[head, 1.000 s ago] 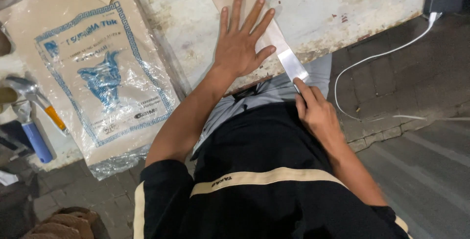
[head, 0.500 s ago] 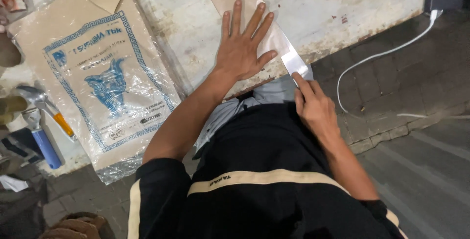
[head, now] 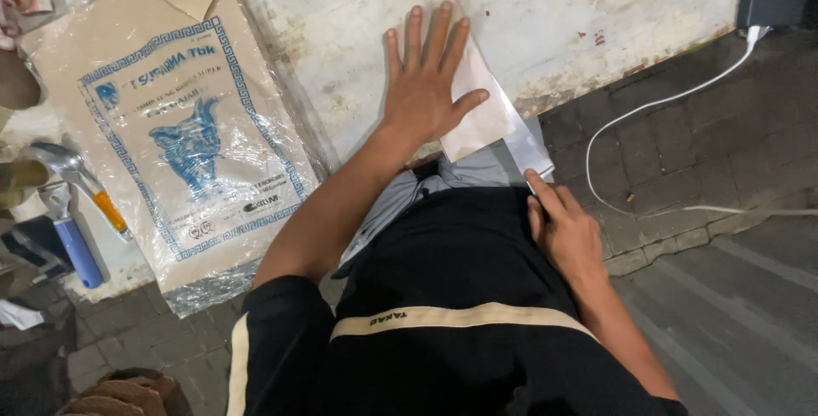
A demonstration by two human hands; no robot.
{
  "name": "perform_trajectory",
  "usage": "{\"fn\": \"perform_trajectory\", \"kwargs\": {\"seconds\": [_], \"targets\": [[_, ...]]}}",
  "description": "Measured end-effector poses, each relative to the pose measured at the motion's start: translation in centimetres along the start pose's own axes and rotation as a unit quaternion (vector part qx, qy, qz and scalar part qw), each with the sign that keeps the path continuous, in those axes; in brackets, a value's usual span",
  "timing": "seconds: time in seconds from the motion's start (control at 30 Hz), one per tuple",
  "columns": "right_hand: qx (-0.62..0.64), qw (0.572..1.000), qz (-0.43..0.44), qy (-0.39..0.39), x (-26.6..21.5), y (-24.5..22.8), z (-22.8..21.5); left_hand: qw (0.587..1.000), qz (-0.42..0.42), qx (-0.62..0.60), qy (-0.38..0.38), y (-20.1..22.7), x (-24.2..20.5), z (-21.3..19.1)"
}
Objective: The person uses a knife to cut a sheet of cardboard on a table, then folds the cut piece and places it inside a small cardboard box. The person repeats this process with another piece of cardboard, folding and inserting it into a second box.
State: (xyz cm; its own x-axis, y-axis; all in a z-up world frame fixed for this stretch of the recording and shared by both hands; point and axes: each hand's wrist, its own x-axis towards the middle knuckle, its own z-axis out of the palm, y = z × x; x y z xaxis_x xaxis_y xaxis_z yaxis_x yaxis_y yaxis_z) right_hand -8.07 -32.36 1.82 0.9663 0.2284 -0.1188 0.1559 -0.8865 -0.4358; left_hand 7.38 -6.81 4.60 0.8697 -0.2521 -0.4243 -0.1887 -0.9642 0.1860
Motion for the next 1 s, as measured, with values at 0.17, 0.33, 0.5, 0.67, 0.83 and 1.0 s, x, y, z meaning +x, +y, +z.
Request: {"fn": "perform_trajectory", "kwargs": {"seconds": [0.17,0.33,0.5,0.67,0.83,1.0], "targets": [[-0.04,0.997,-0.049,0.049,3.3,-2.1,0.6,0.994,0.024,0.04,0.102,-0.7,0.5,2.0],[0.012,1.0,-0.007,0.001,4.3,-2.5,-0.1,0.992,0.026,0.038,0.114,-0.9,0.5,2.2],[0.051,0.997,0.025,0.06,4.8,0.3,0.1,0.995,0.026,0.02,0.092,-0.8,0.5,2.1],[0.055,0.99,-0.047,0.123,4.2,-0.7,-1.2,0.994,0.013,-0.009,0.11,-1.1,0.6,2.1],[0.103,0.982,-0.123,0.097,1.7,4.1,-0.7,0.985,0.042,-0.037,0.161,-2.0,1.5,4.0],[0.084,0.981,-0.134,0.11,-0.1,6.4,-1.1,0.986,0.066,-0.056,0.145,-2.2,1.5,3.6]]}}
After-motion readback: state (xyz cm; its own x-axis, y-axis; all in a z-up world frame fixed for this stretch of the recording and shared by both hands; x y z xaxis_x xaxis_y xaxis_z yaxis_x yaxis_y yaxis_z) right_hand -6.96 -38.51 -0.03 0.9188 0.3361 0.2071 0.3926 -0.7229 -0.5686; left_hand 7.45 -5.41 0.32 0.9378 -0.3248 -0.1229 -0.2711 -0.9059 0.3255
